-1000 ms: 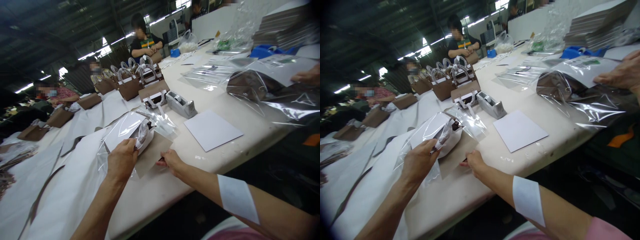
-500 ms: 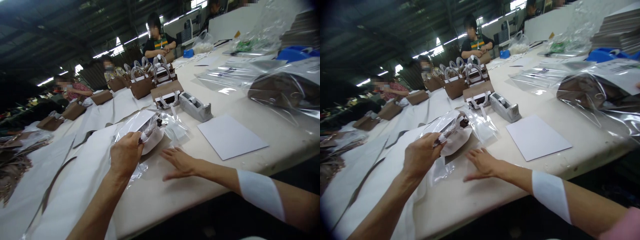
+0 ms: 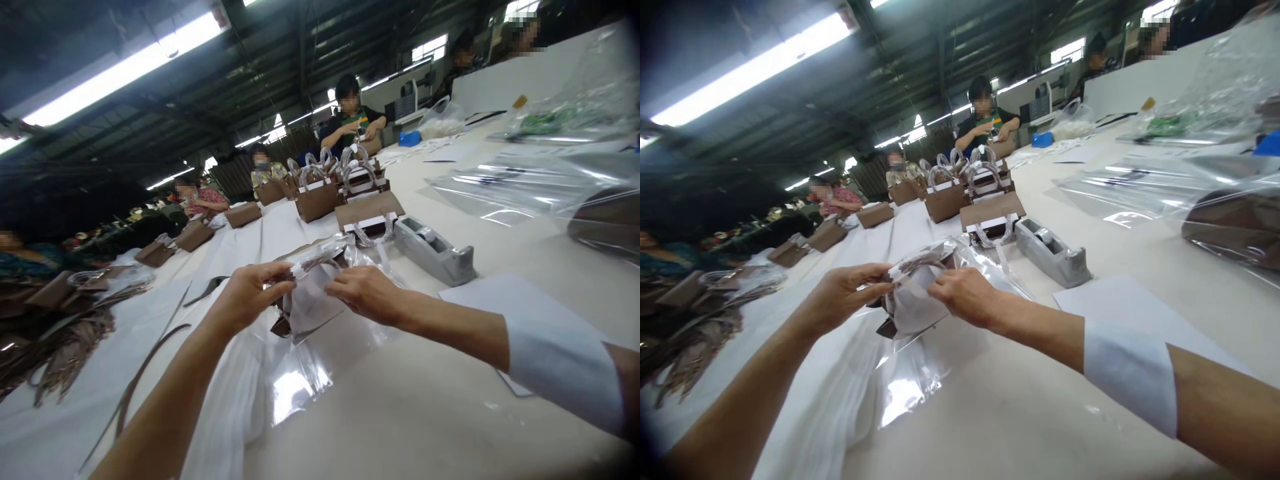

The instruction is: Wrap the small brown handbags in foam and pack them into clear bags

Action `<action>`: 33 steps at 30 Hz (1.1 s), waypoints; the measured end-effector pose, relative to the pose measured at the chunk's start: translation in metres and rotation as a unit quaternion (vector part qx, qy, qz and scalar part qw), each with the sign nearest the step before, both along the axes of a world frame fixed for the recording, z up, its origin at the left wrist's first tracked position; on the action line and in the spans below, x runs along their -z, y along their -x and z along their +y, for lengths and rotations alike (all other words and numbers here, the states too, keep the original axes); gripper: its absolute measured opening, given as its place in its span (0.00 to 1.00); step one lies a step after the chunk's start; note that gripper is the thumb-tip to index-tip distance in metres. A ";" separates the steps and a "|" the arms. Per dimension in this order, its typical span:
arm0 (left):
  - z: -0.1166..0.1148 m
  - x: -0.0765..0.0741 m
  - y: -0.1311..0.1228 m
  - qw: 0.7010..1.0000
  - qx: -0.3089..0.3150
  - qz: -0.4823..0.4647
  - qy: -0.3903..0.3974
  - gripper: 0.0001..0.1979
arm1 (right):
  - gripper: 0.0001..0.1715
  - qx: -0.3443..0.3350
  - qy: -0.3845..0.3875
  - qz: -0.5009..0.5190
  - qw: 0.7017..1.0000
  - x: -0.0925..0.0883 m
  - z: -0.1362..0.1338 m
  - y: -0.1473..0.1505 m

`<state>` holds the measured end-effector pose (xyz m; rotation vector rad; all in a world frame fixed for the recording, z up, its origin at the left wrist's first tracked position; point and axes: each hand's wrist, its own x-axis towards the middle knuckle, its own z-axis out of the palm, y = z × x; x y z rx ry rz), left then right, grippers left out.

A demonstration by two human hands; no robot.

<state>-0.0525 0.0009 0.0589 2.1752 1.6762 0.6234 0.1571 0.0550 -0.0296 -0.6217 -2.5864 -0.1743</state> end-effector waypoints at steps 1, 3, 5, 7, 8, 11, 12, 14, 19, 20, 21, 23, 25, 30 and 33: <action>0.004 -0.005 0.004 0.999 0.006 -0.016 0.038 0.17 | 0.09 0.002 0.004 -0.004 1.000 -0.003 0.005 0.005; 0.015 -0.013 0.014 0.998 0.000 -0.034 0.059 0.18 | 0.10 0.006 0.010 -0.002 1.000 -0.008 0.013 0.013; 0.029 -0.017 0.022 0.999 -0.030 -0.031 0.012 0.18 | 0.11 0.026 0.012 0.004 1.000 -0.016 0.020 0.022; 0.045 -0.022 0.029 0.996 -0.059 -0.016 -0.057 0.16 | 0.12 0.049 0.013 0.002 0.999 -0.032 0.025 0.031; 0.053 -0.025 0.032 0.994 -0.071 -0.007 -0.087 0.14 | 0.13 0.056 0.011 0.000 0.998 -0.043 0.027 0.034; 0.068 -0.044 0.031 0.983 -0.092 0.012 -0.157 0.12 | 0.15 0.059 -0.011 0.016 0.998 -0.083 0.026 0.037; 0.068 -0.052 0.029 0.981 -0.091 0.016 -0.170 0.13 | 0.15 0.059 -0.021 0.023 0.998 -0.096 0.023 0.034; 0.063 -0.069 0.022 0.981 -0.080 0.027 -0.176 0.12 | 0.14 0.061 -0.031 0.012 0.998 -0.118 0.014 0.022; 0.027 -0.093 -0.010 0.987 -0.010 0.052 -0.151 0.12 | 0.15 0.018 -0.063 0.020 0.998 -0.143 -0.009 -0.020; 0.019 -0.095 -0.019 0.987 0.013 0.055 -0.148 0.13 | 0.16 0.002 -0.080 0.039 0.996 -0.147 -0.010 -0.027; 0.011 -0.097 -0.028 0.987 0.037 0.056 -0.144 0.14 | 0.16 -0.012 -0.093 0.046 0.994 -0.151 -0.011 -0.034; -0.001 -0.101 -0.048 0.986 0.078 0.055 -0.134 0.15 | 0.15 -0.035 -0.094 0.009 0.995 -0.161 -0.012 -0.045; -0.011 -0.103 -0.067 0.986 0.106 0.046 -0.120 0.15 | 0.12 -0.054 -0.073 -0.072 0.993 -0.170 -0.014 -0.056; -0.019 -0.093 -0.086 0.983 0.154 -0.004 -0.100 0.17 | 0.11 -0.034 -0.057 -0.133 0.989 -0.162 -0.037 -0.084; -0.019 -0.073 -0.072 0.990 0.083 -0.073 -0.082 0.23 | 0.11 -0.017 -0.048 -0.130 0.990 -0.142 -0.051 -0.100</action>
